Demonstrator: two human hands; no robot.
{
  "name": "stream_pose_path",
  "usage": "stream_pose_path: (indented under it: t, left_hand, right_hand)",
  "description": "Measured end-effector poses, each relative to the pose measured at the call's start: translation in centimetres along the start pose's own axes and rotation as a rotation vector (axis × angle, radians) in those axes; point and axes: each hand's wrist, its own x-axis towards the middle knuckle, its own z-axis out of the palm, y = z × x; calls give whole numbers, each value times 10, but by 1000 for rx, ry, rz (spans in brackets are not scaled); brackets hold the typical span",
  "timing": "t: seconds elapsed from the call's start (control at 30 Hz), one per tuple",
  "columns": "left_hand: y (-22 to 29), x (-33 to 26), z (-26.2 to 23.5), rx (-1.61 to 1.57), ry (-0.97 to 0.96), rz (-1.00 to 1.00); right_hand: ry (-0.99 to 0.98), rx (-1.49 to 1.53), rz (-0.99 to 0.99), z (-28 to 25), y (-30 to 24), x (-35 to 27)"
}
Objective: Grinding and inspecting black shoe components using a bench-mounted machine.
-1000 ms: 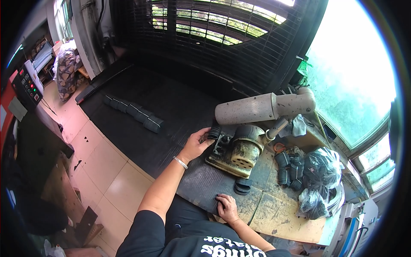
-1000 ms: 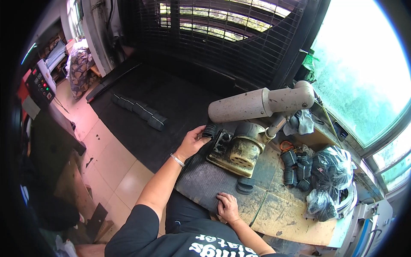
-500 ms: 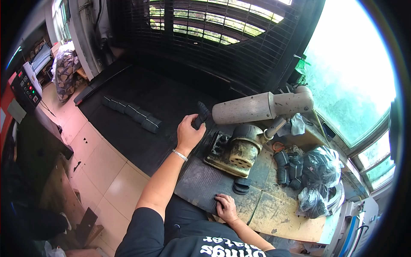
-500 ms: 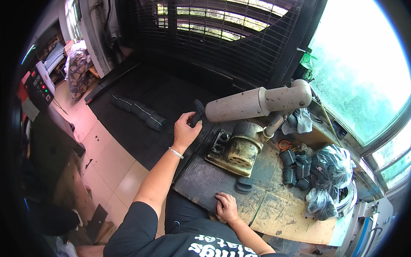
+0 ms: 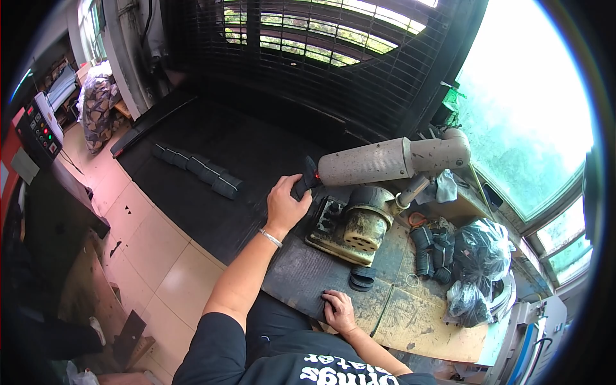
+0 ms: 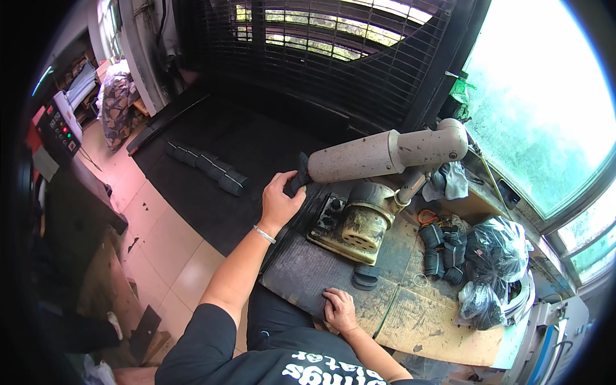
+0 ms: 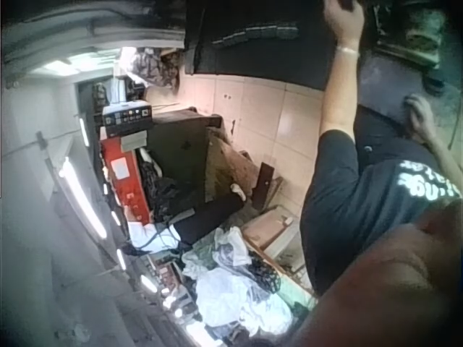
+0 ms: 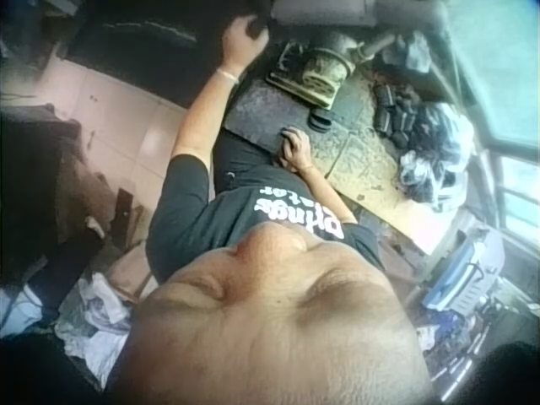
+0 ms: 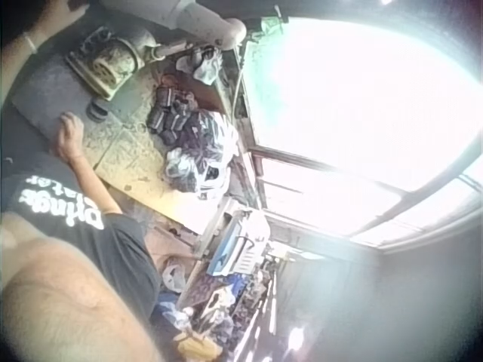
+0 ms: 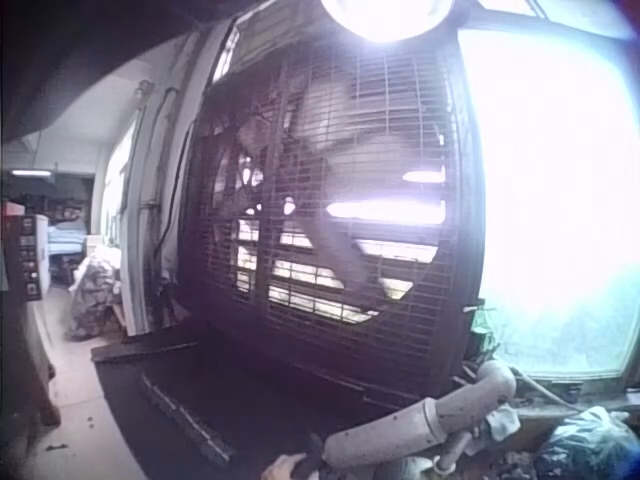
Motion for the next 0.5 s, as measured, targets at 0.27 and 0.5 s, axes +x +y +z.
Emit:
stream_pose_path:
  t: [0.27, 0.5]
  left_hand:
    - [11, -8, -6, -6, -44, 8]
    - [12, -14, -7, 5, -68, 58]
  right_hand:
    - [8, -8, -7, 1, 1, 0]
    - [6, -5, -9, 1, 3, 1]
